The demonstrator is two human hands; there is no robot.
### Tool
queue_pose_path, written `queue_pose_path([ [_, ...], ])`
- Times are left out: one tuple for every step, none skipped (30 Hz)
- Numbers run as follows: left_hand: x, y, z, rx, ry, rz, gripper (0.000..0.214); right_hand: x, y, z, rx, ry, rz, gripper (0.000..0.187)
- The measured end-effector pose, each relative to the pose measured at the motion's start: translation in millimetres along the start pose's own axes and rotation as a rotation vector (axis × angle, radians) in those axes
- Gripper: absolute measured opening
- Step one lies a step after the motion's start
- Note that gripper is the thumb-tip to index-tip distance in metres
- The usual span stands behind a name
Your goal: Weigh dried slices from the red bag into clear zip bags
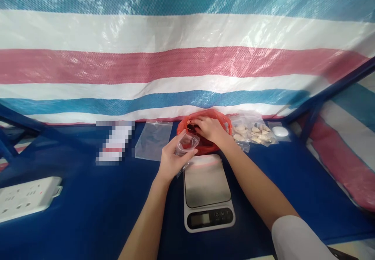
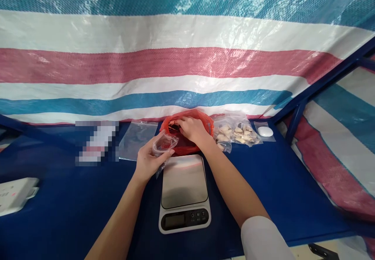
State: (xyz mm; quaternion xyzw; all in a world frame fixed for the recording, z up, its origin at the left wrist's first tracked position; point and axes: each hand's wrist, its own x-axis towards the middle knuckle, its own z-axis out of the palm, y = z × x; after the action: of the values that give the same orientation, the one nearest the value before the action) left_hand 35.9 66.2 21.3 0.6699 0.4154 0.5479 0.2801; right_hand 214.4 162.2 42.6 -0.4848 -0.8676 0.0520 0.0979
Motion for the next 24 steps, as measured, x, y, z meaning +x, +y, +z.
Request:
queue_pose_path([
  [0.0, 0.2, 0.1, 0.001, -0.001, -0.005, 0.054, 0.5, -1.1, -0.6, -0.012, -0.001, 0.019, 0.036],
  [0.0, 0.5, 0.2, 0.001, -0.002, -0.008, 0.054, 0.9, -2.5, -1.1, -0.021, -0.002, 0.036, 0.035],
  [0.0, 0.7, 0.2, 0.001, -0.001, -0.009, 0.054, 1.3, -3.9, -1.6, -0.029, -0.001, 0.051, 0.034],
  [0.0, 0.8, 0.2, 0.000, -0.001, -0.009, 0.054, 1.7, -5.4, -2.0, -0.034, -0.001, 0.064, 0.033],
  [0.0, 0.9, 0.1, 0.000, 0.000, -0.009, 0.054, 2.1, -6.8, -2.3, -0.039, -0.003, 0.076, 0.032],
  [-0.1, 0.8, 0.0, 0.001, 0.001, -0.010, 0.055, 2.6, -8.2, -2.5, -0.044, -0.007, 0.090, 0.030],
  [-0.2, 0.6, 0.0, 0.001, 0.001, -0.011, 0.055, 3.2, -9.5, -2.7, -0.048, -0.013, 0.108, 0.028],
  [-0.2, 0.4, -0.1, 0.001, 0.001, -0.012, 0.055, 3.9, -10.8, -2.9, -0.050, -0.020, 0.127, 0.027],
  [-0.4, 0.0, -0.1, -0.001, 0.001, -0.013, 0.054, 4.7, -11.9, -3.2, -0.051, -0.027, 0.143, 0.026],
  [-0.5, -0.4, -0.1, -0.006, 0.001, -0.011, 0.054, 5.6, -12.9, -3.6, -0.049, -0.033, 0.158, 0.026],
  [-0.7, -0.9, 0.0, -0.013, 0.002, -0.009, 0.054, 6.4, -13.8, -4.0, -0.046, -0.037, 0.172, 0.026],
  [-0.8, -1.3, 0.1, -0.023, 0.001, -0.007, 0.055, 7.1, -14.5, -4.5, -0.044, -0.041, 0.184, 0.026],
  [-1.0, -1.7, 0.2, -0.033, 0.001, -0.007, 0.055, 7.8, -15.0, -4.9, -0.043, -0.044, 0.196, 0.026],
  [-1.1, -2.0, 0.2, -0.040, -0.001, -0.009, 0.055, 8.2, -15.3, -5.4, -0.044, -0.046, 0.206, 0.025],
  [-1.2, -2.2, 0.2, -0.043, -0.003, -0.015, 0.055, 8.4, -15.4, -5.8, -0.045, -0.046, 0.213, 0.025],
  [-1.3, -2.3, 0.2, -0.042, -0.005, -0.020, 0.055, 8.3, -15.5, -6.2, -0.045, -0.044, 0.216, 0.025],
  [-1.3, -2.3, 0.2, -0.040, -0.005, -0.024, 0.055, 7.9, -15.4, -6.6, -0.043, -0.042, 0.215, 0.024],
  [-1.3, -2.3, 0.1, -0.037, -0.006, -0.026, 0.055, 7.2, -15.3, -7.0, -0.042, -0.039, 0.215, 0.024],
  [-1.3, -2.3, 0.1, -0.035, -0.005, -0.027, 0.055, 6.2, -15.1, -7.4, -0.041, -0.036, 0.218, 0.024],
  [-1.2, -2.4, 0.2, -0.035, -0.005, -0.026, 0.055, 5.0, -14.9, -7.8, -0.040, -0.033, 0.222, 0.025],
  [-1.2, -2.5, 0.3, -0.037, -0.006, -0.023, 0.055, 3.7, -14.6, -8.3, -0.040, -0.029, 0.226, 0.025],
  [-1.1, -2.6, 0.5, -0.041, -0.007, -0.018, 0.055, 2.4, -14.3, -8.7, -0.039, -0.025, 0.229, 0.027],
  [-1.1, -2.7, 0.8, -0.047, -0.006, -0.012, 0.055, 1.1, -14.0, -9.1, -0.039, -0.019, 0.230, 0.029],
  [-1.0, -2.8, 1.1, -0.052, -0.005, -0.006, 0.055, 0.0, -13.6, -9.5, -0.039, -0.014, 0.229, 0.032],
])
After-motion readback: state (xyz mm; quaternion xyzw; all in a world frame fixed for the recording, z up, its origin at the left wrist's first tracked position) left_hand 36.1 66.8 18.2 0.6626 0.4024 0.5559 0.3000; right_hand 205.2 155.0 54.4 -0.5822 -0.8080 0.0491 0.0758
